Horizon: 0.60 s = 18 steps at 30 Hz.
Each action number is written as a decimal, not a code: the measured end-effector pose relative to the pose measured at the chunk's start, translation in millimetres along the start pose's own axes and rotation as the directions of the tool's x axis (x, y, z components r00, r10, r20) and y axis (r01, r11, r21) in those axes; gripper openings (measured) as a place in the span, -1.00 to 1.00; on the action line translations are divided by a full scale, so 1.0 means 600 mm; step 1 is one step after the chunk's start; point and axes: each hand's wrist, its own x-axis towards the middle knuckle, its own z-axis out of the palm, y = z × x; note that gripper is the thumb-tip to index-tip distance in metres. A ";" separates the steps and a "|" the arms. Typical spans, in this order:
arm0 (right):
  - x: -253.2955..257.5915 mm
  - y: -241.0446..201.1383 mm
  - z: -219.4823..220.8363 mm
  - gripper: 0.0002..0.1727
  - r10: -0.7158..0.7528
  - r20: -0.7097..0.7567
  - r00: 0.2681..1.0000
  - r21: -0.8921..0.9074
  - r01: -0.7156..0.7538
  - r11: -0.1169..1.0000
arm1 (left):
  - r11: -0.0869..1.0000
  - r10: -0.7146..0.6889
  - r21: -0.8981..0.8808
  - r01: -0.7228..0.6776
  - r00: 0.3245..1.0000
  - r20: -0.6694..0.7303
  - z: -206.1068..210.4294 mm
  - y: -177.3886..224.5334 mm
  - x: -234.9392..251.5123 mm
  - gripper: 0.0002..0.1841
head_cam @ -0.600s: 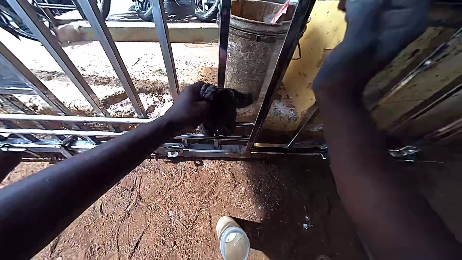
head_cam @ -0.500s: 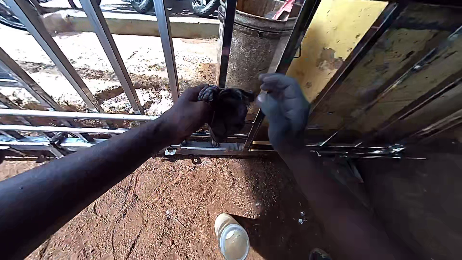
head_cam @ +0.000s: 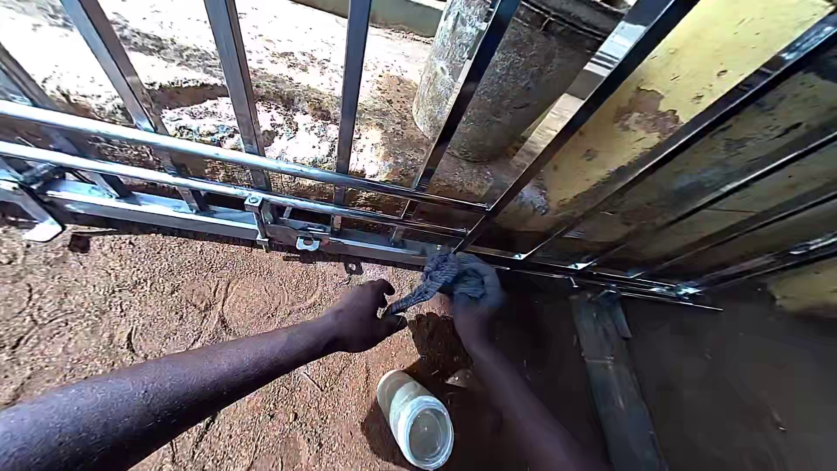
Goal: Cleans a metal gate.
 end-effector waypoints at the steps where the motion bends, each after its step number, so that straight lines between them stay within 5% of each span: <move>1: 0.004 0.026 0.016 -0.74 -0.157 0.007 0.988 -0.051 0.157 0.986 | 1.000 -0.025 0.014 0.024 0.998 0.052 0.010 -0.004 -0.002 -0.48; 4: 0.028 0.078 0.069 -0.86 -0.378 0.008 0.926 -0.204 0.372 0.906 | 0.988 -0.055 -0.140 0.061 0.997 0.047 0.025 -0.015 0.008 -0.49; 7: 0.030 0.132 0.114 -0.86 -0.410 0.013 0.912 -0.358 0.387 0.850 | 0.898 -0.148 -0.423 0.121 0.988 -0.031 0.002 -0.009 0.019 -0.49; 10: 0.015 0.105 0.113 -0.60 -0.014 0.275 0.961 -0.563 0.172 0.808 | 0.881 -0.210 -0.446 0.158 0.975 -0.070 -0.014 -0.031 0.028 -0.55; 13: 0.015 0.063 0.114 -0.17 0.295 0.520 0.802 -0.730 0.238 0.640 | 0.948 -0.193 -0.253 0.192 0.981 0.024 0.001 -0.066 0.023 -0.65; 18: 0.122 0.024 0.171 -0.26 0.668 0.542 0.510 -0.830 0.204 0.518 | 0.990 -0.090 0.136 0.028 0.874 0.478 0.056 -0.049 0.026 -0.34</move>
